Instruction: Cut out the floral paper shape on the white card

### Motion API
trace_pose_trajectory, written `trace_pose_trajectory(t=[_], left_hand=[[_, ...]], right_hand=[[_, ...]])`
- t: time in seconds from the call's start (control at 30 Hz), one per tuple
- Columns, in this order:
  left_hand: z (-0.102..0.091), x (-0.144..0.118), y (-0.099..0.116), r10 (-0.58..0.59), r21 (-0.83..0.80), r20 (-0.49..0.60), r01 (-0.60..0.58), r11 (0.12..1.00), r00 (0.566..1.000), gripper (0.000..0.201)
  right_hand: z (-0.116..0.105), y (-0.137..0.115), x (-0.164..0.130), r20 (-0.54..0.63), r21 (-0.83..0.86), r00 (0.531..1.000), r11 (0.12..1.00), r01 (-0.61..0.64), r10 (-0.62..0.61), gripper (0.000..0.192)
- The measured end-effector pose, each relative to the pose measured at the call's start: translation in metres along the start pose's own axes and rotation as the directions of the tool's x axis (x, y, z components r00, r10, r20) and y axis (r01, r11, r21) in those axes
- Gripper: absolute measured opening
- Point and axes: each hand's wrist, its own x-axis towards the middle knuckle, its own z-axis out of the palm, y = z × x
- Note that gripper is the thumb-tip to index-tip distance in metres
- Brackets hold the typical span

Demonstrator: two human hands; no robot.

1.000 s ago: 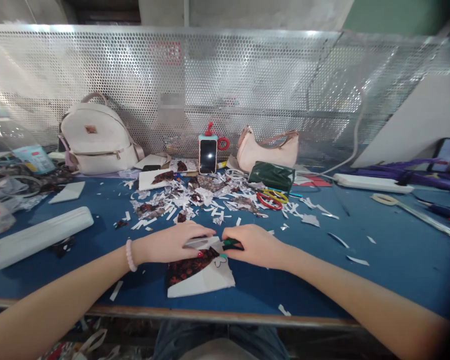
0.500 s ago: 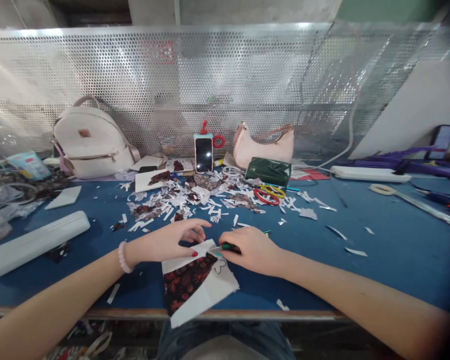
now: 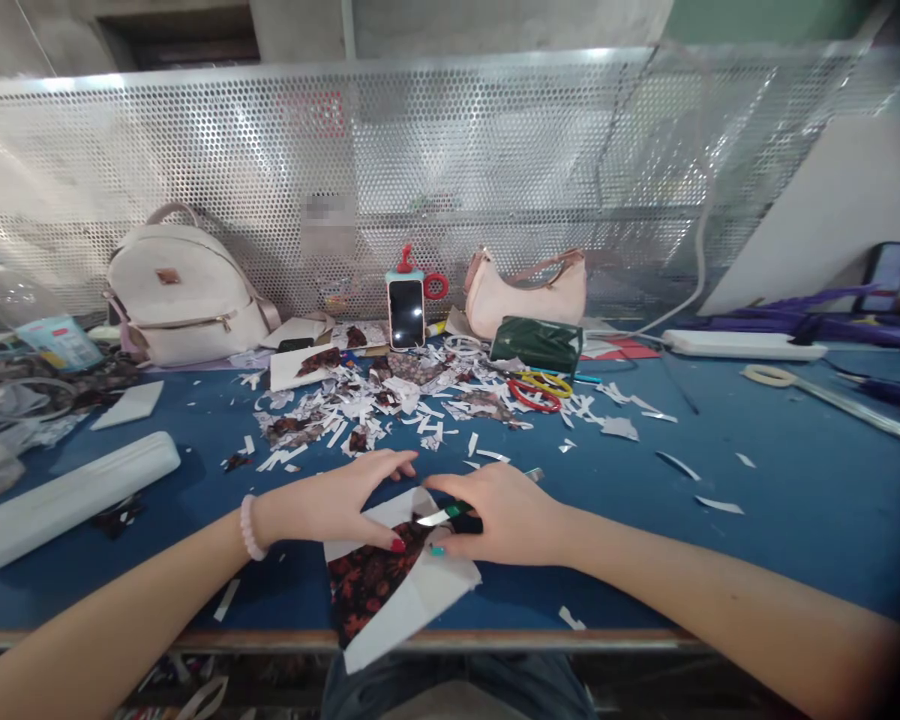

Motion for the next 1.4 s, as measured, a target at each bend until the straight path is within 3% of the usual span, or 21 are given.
trace_pose_trajectory(t=[0.13,0.37,0.57,0.7,0.8,0.87,0.97,1.03,1.07,1.17,1.3,1.4], left_hand=[[0.001,0.001,-0.001,-0.012,0.045,0.012,0.011,0.999,1.0,0.074],[-0.003,0.005,-0.003,0.05,0.123,-0.021,-0.048,0.991,0.999,0.065],[-0.005,0.005,-0.002,0.093,0.095,-0.002,-0.093,0.991,0.996,0.067],[-0.005,0.003,-0.001,0.078,0.016,-0.058,-0.077,0.997,0.995,0.071],[-0.005,0.002,-0.003,0.055,-0.056,-0.189,-0.067,0.996,0.98,0.075],[-0.005,0.003,-0.005,0.016,-0.115,-0.338,-0.058,0.992,0.941,0.077],[-0.006,0.006,-0.009,-0.068,-0.158,-0.581,-0.03,0.987,0.811,0.084],[-0.007,0.007,-0.011,-0.093,-0.179,-0.668,-0.038,0.983,0.738,0.088],[-0.007,0.008,-0.012,-0.1,-0.196,-0.682,-0.049,0.979,0.725,0.089],[-0.009,0.009,-0.012,-0.118,-0.242,-0.649,-0.057,0.969,0.752,0.08],[-0.011,0.009,-0.01,-0.176,-0.28,-0.465,0.044,0.959,0.868,0.05],[-0.012,0.009,-0.01,-0.235,-0.261,-0.4,0.135,0.956,0.886,0.041]], right_hand=[[0.002,0.001,0.003,0.006,-0.001,1.0,1.0,-0.026,0.026,0.053],[0.004,0.009,0.005,-0.039,-0.099,0.998,0.994,-0.047,0.043,0.02],[0.003,0.014,0.006,-0.059,-0.018,0.993,0.994,-0.104,0.103,0.022],[0.005,0.017,0.005,-0.165,0.072,0.974,0.987,-0.143,0.153,0.021],[0.003,0.017,0.002,-0.316,0.18,0.929,0.974,-0.138,0.19,0.021],[0.001,0.017,0.001,-0.417,0.221,0.886,0.968,-0.12,0.205,0.023],[-0.001,0.018,0.0,-0.504,0.215,0.844,0.973,-0.082,0.183,0.021],[-0.001,0.02,0.002,-0.526,0.175,0.84,0.983,-0.048,0.134,0.019],[0.0,0.021,0.003,-0.525,0.148,0.844,0.988,-0.032,0.106,0.019],[0.003,0.025,0.005,-0.497,0.076,0.866,0.997,-0.008,0.045,0.023],[0.006,0.029,0.005,-0.489,0.033,0.872,0.999,0.019,-0.001,0.028],[0.007,0.031,0.005,-0.485,0.02,0.874,1.0,0.014,-0.003,0.029]])
